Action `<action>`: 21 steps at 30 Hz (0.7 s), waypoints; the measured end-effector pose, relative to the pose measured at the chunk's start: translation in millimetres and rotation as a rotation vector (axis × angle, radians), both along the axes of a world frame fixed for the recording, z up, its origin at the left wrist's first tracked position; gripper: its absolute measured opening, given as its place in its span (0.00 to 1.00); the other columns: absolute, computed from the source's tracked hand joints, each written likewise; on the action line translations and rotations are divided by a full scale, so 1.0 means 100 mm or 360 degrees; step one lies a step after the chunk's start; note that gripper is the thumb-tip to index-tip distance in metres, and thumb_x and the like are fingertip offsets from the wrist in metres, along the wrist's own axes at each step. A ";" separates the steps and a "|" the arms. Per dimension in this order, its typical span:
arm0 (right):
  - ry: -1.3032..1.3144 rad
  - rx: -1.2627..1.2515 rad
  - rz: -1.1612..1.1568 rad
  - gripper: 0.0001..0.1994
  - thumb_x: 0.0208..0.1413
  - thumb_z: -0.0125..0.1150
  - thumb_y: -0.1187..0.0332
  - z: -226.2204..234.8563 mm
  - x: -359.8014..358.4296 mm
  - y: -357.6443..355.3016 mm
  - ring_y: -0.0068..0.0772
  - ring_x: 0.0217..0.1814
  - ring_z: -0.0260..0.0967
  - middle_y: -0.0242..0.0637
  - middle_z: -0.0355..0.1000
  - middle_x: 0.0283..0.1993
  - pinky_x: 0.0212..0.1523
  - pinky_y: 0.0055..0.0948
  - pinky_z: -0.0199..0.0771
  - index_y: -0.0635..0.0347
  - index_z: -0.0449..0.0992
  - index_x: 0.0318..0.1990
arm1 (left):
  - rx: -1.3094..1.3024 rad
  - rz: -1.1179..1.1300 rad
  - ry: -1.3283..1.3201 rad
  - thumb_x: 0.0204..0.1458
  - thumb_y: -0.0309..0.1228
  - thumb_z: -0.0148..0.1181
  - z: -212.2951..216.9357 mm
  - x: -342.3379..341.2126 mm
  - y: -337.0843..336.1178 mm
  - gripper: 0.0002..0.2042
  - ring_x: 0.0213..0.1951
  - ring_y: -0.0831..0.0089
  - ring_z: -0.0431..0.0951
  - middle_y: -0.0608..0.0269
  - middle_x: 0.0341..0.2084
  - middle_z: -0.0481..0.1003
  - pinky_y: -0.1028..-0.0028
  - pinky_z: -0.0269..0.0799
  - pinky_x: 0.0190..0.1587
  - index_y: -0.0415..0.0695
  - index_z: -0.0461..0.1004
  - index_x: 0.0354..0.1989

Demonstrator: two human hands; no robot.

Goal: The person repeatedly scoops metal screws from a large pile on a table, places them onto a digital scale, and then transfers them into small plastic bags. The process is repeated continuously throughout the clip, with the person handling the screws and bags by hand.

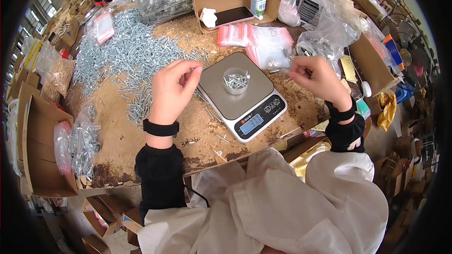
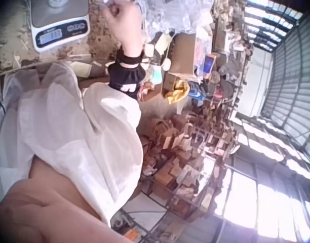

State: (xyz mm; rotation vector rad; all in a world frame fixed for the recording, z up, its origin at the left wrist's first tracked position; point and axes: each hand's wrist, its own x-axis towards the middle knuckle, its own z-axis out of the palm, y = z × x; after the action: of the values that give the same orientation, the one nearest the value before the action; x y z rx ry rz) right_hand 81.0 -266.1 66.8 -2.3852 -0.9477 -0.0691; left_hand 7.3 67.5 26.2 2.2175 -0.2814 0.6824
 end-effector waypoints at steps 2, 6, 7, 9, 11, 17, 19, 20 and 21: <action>0.0049 0.0064 0.0304 0.09 0.52 0.67 0.72 0.12 0.02 0.32 0.28 0.19 0.58 0.32 0.62 0.17 0.24 0.30 0.59 0.63 0.72 0.27 | 0.0004 0.0018 0.0000 0.56 0.24 0.63 -0.01 0.00 0.03 0.04 0.24 0.80 0.71 0.64 0.25 0.77 0.78 0.66 0.28 0.38 0.81 0.37; -0.0026 0.0089 0.0657 0.09 0.51 0.67 0.73 0.14 0.20 0.79 0.27 0.18 0.57 0.30 0.61 0.16 0.24 0.29 0.59 0.63 0.72 0.27 | -0.0040 0.0046 -0.0033 0.57 0.24 0.64 -0.03 0.04 0.07 0.04 0.25 0.80 0.72 0.64 0.24 0.77 0.78 0.66 0.29 0.38 0.81 0.37; 0.0024 -0.0027 0.0672 0.06 0.48 0.65 0.70 0.15 0.25 0.89 0.38 0.21 0.66 0.34 0.66 0.18 0.26 0.35 0.64 0.60 0.74 0.27 | -0.0048 0.0077 -0.0044 0.57 0.24 0.64 -0.01 0.04 0.08 0.04 0.25 0.80 0.72 0.65 0.24 0.77 0.78 0.66 0.29 0.38 0.81 0.37; -0.0010 0.0081 0.0824 0.05 0.48 0.65 0.71 0.03 0.34 1.00 0.38 0.24 0.68 0.36 0.68 0.20 0.28 0.34 0.67 0.61 0.74 0.28 | -0.0053 0.0114 -0.0046 0.57 0.24 0.63 -0.02 0.04 0.10 0.04 0.25 0.80 0.72 0.65 0.24 0.77 0.79 0.67 0.30 0.39 0.82 0.37; 0.0086 0.0170 0.0890 0.05 0.50 0.63 0.72 -0.01 0.36 1.05 0.36 0.27 0.71 0.39 0.71 0.24 0.32 0.33 0.71 0.63 0.75 0.30 | -0.0016 0.0115 -0.0032 0.57 0.24 0.63 -0.01 0.05 0.09 0.04 0.25 0.80 0.72 0.65 0.24 0.77 0.79 0.67 0.30 0.39 0.82 0.37; 0.0029 0.0585 0.0860 0.04 0.56 0.62 0.74 -0.06 0.40 0.94 0.20 0.31 0.71 0.28 0.75 0.29 0.30 0.23 0.66 0.62 0.79 0.37 | 0.0012 0.0083 -0.0043 0.57 0.23 0.63 -0.01 0.02 0.03 0.04 0.25 0.79 0.73 0.64 0.25 0.77 0.78 0.67 0.30 0.38 0.82 0.37; 0.0039 0.0536 0.0678 0.04 0.58 0.61 0.73 -0.03 0.49 0.83 0.18 0.32 0.71 0.27 0.76 0.31 0.30 0.21 0.65 0.61 0.79 0.38 | 0.0038 0.0102 -0.0055 0.57 0.23 0.63 -0.02 0.01 0.03 0.04 0.25 0.79 0.73 0.63 0.25 0.77 0.78 0.68 0.30 0.38 0.82 0.38; 0.0045 0.0511 0.0590 0.04 0.58 0.60 0.73 -0.02 0.56 0.77 0.18 0.33 0.71 0.26 0.77 0.31 0.30 0.20 0.64 0.61 0.80 0.38 | 0.0028 0.0103 -0.0083 0.57 0.24 0.63 -0.02 0.01 0.03 0.04 0.24 0.78 0.72 0.63 0.24 0.76 0.78 0.67 0.29 0.39 0.82 0.37; -0.0019 0.0452 0.0518 0.05 0.59 0.60 0.70 -0.05 0.68 0.69 0.20 0.32 0.72 0.27 0.77 0.31 0.29 0.23 0.66 0.61 0.79 0.37 | 0.0017 0.0090 -0.0115 0.56 0.24 0.63 -0.03 0.03 0.02 0.03 0.23 0.78 0.72 0.64 0.23 0.75 0.77 0.67 0.27 0.40 0.81 0.37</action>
State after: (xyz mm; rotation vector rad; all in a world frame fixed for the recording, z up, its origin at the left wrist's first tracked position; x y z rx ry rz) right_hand 148.5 -196.7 61.7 -1.9518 -1.2316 -0.0874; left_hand 10.0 69.2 23.7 2.2211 -0.2599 0.7942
